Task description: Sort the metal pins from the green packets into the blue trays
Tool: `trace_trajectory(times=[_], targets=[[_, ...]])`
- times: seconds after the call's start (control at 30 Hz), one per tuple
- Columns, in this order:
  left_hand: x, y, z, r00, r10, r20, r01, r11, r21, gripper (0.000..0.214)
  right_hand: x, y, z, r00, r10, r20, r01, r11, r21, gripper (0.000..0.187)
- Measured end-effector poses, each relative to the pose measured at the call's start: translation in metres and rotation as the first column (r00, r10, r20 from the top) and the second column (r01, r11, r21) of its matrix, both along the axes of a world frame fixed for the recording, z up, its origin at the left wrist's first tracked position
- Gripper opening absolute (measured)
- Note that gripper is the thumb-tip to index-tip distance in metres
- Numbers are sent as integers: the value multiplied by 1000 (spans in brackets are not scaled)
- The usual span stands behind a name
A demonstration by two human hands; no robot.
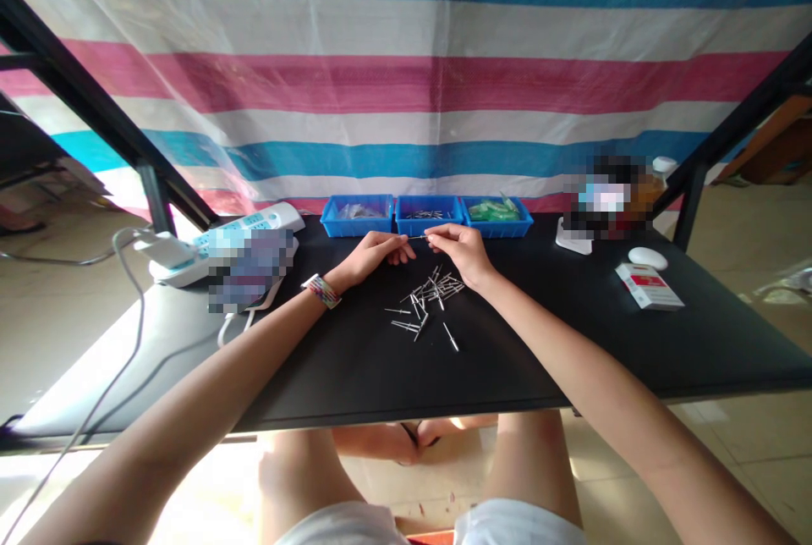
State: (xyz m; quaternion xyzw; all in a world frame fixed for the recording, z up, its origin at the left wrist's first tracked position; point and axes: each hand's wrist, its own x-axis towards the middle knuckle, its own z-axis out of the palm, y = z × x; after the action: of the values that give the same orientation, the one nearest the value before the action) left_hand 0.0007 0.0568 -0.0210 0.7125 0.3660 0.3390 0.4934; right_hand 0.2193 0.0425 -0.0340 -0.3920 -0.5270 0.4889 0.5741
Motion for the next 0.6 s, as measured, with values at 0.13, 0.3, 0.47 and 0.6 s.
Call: trace_trajectory(times=[0.13,0.3,0.47,0.6], targets=[[0,0,0,1000,23,19,-23,1000,-11,50,-2,0,-1,999,-1,36,0,1000,25,23],[1,0,0,997,53,47,-52,998,-25,50,-2,-2,-1,998,-1,57,-1,999,33,22],[2,0,-1,994,70,83,-68,997,-35,43,-3,-3,-1,998,11,61,-13,999,36,20],[0,0,-1,993,64,103,-60,997,-43,37,-2,-3,1,997,33,70,-35,999,29,21]])
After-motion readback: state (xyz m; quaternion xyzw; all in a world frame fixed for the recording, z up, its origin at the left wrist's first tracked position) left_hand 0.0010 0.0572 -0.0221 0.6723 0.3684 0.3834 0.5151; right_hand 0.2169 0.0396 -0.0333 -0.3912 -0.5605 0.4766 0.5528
